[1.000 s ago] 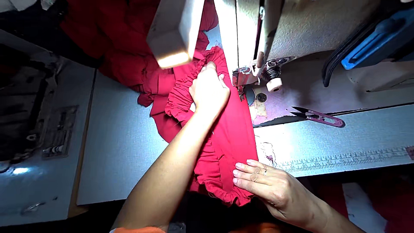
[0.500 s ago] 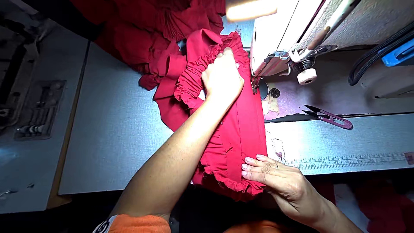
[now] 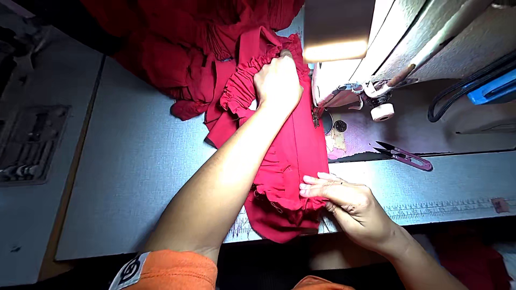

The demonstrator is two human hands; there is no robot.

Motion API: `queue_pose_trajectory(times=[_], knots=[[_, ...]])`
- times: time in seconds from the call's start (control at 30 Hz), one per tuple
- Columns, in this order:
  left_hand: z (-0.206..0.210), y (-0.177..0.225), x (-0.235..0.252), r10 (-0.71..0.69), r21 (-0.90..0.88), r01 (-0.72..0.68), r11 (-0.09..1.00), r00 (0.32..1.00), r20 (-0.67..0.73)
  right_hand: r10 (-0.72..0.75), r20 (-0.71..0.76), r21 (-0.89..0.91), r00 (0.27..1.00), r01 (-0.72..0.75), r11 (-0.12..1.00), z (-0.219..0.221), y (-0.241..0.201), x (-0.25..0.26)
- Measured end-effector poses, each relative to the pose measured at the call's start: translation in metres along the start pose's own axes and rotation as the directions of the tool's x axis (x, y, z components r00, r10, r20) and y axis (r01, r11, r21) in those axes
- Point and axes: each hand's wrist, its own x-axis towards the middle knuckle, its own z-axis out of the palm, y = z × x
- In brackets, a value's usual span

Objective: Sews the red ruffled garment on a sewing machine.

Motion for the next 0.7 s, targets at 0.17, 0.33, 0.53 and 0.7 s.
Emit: queue_pose_trajectory(times=[0.17,0.33,0.53,0.7], knots=[[-0.003,0.002,0.014,-0.021,-0.027,0.022,0.999,1.0,0.007,0.002,-0.041,-0.03,0.999,-0.003,1.0,-0.004,0.009,0.015],[-0.004,0.001,0.023,-0.028,-0.068,0.028,0.997,1.0,0.001,0.013,-0.067,0.019,0.998,-0.011,1.0,-0.005,0.015,0.027],[-0.001,-0.001,0.025,-0.009,-0.075,0.007,0.997,1.0,-0.019,0.042,-0.104,0.001,0.994,-0.042,0.999,-0.005,0.014,0.036],[-0.007,-0.025,-0.001,0.177,-0.148,-0.176,0.973,0.984,-0.006,0.062,-0.104,0.022,0.993,-0.06,0.998,-0.008,0.015,0.041]])
